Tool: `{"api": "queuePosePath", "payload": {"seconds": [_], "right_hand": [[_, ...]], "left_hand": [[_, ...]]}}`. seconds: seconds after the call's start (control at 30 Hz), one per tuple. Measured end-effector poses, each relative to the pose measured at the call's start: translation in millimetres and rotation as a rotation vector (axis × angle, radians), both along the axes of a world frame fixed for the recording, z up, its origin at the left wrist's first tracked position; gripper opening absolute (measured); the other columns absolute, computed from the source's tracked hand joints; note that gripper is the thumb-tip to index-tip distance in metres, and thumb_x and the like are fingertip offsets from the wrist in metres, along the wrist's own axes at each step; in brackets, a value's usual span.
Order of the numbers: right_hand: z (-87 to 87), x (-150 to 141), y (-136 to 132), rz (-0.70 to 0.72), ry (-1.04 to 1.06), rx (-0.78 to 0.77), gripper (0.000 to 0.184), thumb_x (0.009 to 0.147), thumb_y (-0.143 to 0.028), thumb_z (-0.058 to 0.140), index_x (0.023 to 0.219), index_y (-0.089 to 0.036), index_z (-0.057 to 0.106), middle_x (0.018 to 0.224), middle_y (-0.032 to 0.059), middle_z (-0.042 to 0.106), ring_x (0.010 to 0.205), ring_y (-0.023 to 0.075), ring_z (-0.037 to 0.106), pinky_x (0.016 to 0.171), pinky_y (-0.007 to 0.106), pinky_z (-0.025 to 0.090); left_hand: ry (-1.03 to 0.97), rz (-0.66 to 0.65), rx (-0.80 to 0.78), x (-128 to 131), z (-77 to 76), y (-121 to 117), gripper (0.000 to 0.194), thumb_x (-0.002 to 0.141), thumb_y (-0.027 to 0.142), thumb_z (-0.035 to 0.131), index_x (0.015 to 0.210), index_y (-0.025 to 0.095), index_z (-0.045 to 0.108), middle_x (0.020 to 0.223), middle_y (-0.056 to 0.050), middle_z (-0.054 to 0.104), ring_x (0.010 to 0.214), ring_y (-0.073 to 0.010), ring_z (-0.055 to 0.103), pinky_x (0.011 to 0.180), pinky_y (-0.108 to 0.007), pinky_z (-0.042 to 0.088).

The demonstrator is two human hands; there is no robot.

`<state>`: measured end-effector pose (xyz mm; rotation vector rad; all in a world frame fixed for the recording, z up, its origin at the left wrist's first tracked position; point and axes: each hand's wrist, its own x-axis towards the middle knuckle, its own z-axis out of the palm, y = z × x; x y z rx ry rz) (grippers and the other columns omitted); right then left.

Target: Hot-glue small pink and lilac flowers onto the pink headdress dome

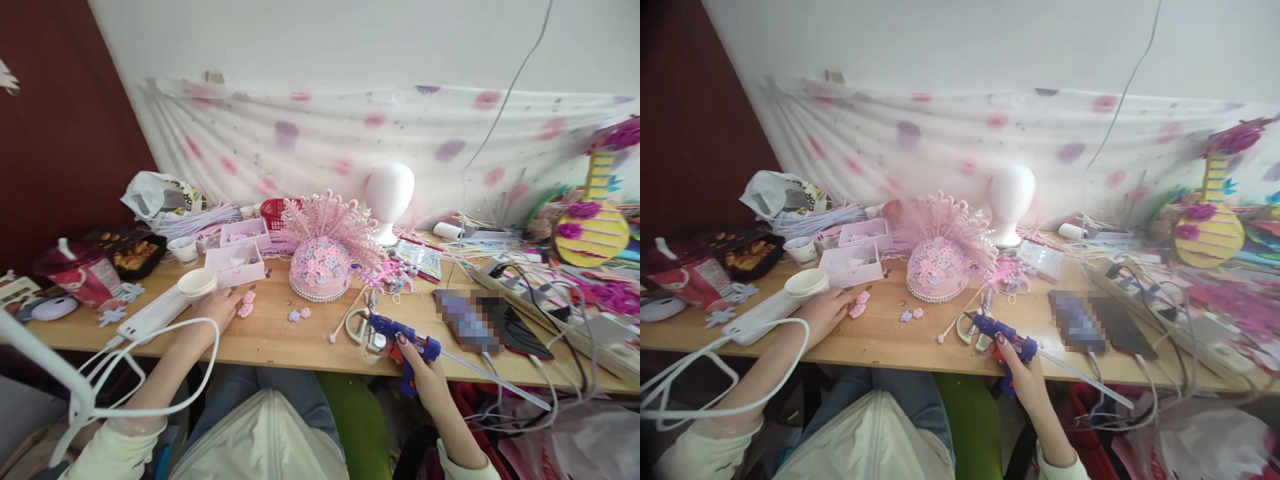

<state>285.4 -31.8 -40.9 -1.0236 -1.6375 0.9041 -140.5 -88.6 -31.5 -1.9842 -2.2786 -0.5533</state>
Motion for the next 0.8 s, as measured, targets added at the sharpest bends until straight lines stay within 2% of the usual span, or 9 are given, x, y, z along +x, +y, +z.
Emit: {"api": "queuePosePath", "payload": {"seconds": [0.17,0.3,0.4,0.43,0.5,0.6,0.7,0.8], "right_hand": [[0.7,-1.5,-2.2,0.017,0.026,-0.003,0.053,0.089,-0.065,0.059,0.064,-0.021,0.076,0.065,0.006,0.07,0.064,0.0209,0.064,0.065,0.03,0.049],[-0.2,-4.5,-2.0,0.014,0.049,-0.033,0.054,0.087,-0.067,0.06,0.064,-0.021,0.075,0.068,0.0069,0.072,0.069,0.0226,0.066,0.07,0.032,0.051],[-0.4,-6.7,-2.7,-0.016,0.071,-0.057,0.056,0.082,-0.071,0.062,0.062,-0.02,0.074,0.068,0.0072,0.072,0.067,0.0228,0.064,0.068,0.033,0.05],[-0.2,-7.1,-3.3,-0.028,0.082,-0.059,0.056,0.081,-0.072,0.063,0.062,-0.02,0.073,0.067,0.0072,0.071,0.067,0.0226,0.064,0.067,0.033,0.05],[0.4,-7.0,-4.7,-0.034,0.092,-0.054,0.056,0.082,-0.072,0.062,0.061,-0.02,0.072,0.066,0.007,0.071,0.066,0.022,0.063,0.066,0.032,0.05],[1.3,-5.7,-7.4,-0.006,0.104,-0.024,0.057,0.086,-0.069,0.058,0.061,-0.021,0.072,0.066,0.0069,0.071,0.065,0.0209,0.063,0.065,0.031,0.05],[2.8,-5.5,-12.4,0.028,0.139,0.006,0.055,0.088,-0.068,0.058,0.063,-0.021,0.074,0.066,0.0064,0.072,0.065,0.0211,0.066,0.069,0.032,0.053],[7.6,-8.0,-21.0,0.093,0.166,0.011,0.052,0.088,-0.066,0.06,0.067,-0.021,0.076,0.067,0.0066,0.073,0.069,0.0229,0.069,0.073,0.034,0.056]], "left_hand": [[0.031,-0.001,0.076,-12.3,-11.6,3.2,0.033,0.085,0.023,0.044,0.096,0.019,0.074,0.094,-0.012,0.076,0.09,-0.0287,0.071,0.087,-0.043,0.055],[0.017,-0.004,0.234,-4.3,1.8,-7.1,0.035,0.092,0.032,0.041,0.097,0.019,0.073,0.1,-0.012,0.078,0.092,-0.0292,0.073,0.084,-0.042,0.057],[-0.094,-0.127,0.511,34.1,19.6,-13.4,0.026,0.097,0.034,0.049,0.102,0.023,0.072,0.101,-0.005,0.08,0.089,-0.0232,0.076,0.082,-0.034,0.059],[-0.151,-0.178,0.569,51.6,25.1,-14.1,0.022,0.097,0.032,0.053,0.101,0.024,0.072,0.097,-0.003,0.081,0.082,-0.0199,0.076,0.075,-0.029,0.06],[-0.211,-0.307,0.646,86.9,33.8,-13.6,0.012,0.095,0.025,0.059,0.099,0.023,0.071,0.095,0.0,0.081,0.078,-0.0159,0.077,0.072,-0.024,0.059],[-0.171,-0.474,0.715,125.7,40.4,-9.6,0.011,0.093,0.015,0.061,0.1,0.021,0.068,0.09,0.0,0.081,0.076,-0.0128,0.077,0.072,-0.02,0.058],[-0.158,-0.617,0.748,142.0,42.4,-5.4,0.016,0.092,0.008,0.061,0.098,0.02,0.067,0.092,-0.001,0.081,0.082,-0.0126,0.077,0.076,-0.02,0.058],[-0.128,-0.694,0.749,146.9,43.9,-3.1,0.019,0.092,0.005,0.06,0.094,0.021,0.069,0.094,-0.003,0.079,0.083,-0.0139,0.075,0.076,-0.024,0.059]]}}
